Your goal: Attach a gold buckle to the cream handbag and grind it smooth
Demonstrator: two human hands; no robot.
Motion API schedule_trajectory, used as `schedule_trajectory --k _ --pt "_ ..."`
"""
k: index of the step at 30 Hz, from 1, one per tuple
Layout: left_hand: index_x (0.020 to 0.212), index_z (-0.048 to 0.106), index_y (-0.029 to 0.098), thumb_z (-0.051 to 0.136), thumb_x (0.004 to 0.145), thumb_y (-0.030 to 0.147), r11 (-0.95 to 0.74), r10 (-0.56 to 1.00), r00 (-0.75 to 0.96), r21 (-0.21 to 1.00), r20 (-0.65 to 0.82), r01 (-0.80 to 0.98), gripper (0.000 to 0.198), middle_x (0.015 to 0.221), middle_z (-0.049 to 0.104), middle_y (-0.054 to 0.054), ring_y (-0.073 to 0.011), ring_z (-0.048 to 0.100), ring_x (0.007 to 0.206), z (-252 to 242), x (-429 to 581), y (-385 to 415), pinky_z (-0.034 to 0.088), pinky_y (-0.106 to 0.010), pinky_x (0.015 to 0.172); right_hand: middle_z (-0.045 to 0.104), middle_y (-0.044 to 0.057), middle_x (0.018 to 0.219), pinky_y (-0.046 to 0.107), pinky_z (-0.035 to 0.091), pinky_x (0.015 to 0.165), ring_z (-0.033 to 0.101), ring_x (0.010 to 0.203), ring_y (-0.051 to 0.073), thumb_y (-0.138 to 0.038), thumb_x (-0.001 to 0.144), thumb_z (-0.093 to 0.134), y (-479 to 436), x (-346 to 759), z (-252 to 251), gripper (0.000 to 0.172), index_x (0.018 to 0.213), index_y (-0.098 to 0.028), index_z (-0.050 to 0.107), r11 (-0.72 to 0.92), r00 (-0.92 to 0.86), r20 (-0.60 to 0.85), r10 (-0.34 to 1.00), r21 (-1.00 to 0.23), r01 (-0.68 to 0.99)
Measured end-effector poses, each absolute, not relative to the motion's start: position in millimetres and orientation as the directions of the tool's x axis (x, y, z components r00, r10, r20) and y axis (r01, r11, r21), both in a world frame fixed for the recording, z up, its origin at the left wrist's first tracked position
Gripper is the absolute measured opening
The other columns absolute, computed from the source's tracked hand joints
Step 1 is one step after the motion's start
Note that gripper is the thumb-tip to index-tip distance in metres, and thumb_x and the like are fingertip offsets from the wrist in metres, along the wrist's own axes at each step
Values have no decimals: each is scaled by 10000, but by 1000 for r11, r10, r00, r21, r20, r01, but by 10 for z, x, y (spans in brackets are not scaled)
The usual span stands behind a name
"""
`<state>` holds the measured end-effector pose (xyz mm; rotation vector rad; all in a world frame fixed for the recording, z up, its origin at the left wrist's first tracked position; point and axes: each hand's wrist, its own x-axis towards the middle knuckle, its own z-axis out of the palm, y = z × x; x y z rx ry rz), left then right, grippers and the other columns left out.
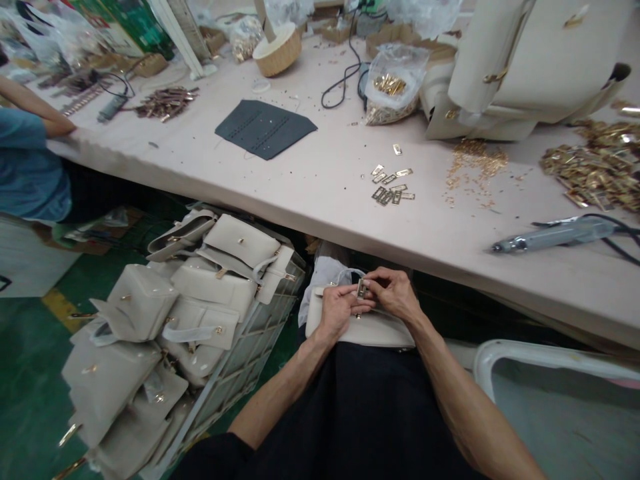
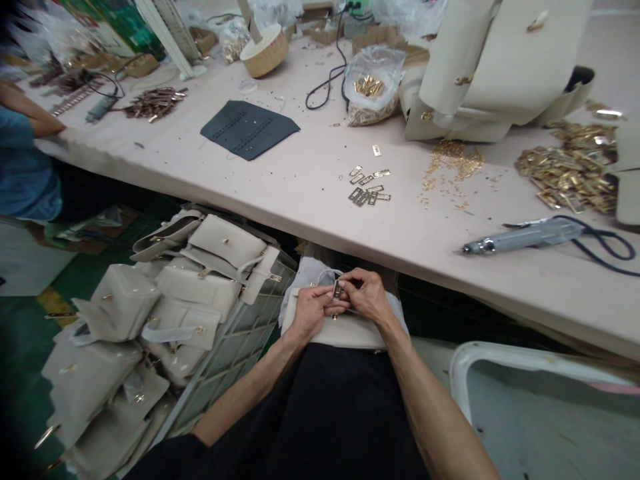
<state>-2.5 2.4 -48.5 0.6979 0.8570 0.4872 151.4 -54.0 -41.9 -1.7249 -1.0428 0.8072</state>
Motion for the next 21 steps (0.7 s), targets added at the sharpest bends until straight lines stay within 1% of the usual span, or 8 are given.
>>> schedule_trajectory --k 6,12,16,19,21 --pt "1010 773 23 742 725 259 655 656 559 750 -506 -89 372 902 782 -208 -270 776 696 -465 -10 15 614 -299 622 719 52 800 304 473 634 653 717 194 -294 838 683 -564 1451 -472 144 834 -192 784 -195 480 -28 877 -934 301" --pt "1002 774 25 785 719 288 639 667 565 762 -486 -99 387 859 780 -188 -252 769 665 -464 -13 -13 613 -280 609 730 47 805 301 484 633 664 707 189 -289 831 682 -574 1403 -464 140 835 -195 787 -211 514 -12 858 -920 330" --pt "1012 766 27 818 720 308 616 681 560 782 -472 -90 409 843 778 -176 -229 759 629 -511 -11 -28 613 -267 591 732 49 785 298 477 600 662 671 188 -306 826 681 -575 1372 -436 155 820 -187 780 -230 530 -37 847 -925 301" --pt "1008 766 30 812 736 313 606 690 552 791 -468 -88 395 832 777 -169 -214 752 612 -534 -13 -32 614 -264 580 736 56 800 305 492 636 672 706 197 -302 821 691 -580 1407 -430 150 830 -185 784 -229 512 -53 857 -930 286" --pt "1025 764 37 804 754 326 596 695 552 798 -460 -85 399 846 778 -169 -209 754 624 -539 -22 -33 619 -267 594 736 64 832 314 508 684 679 754 206 -299 835 683 -586 1460 -423 160 868 -188 794 -202 458 -60 887 -942 267"
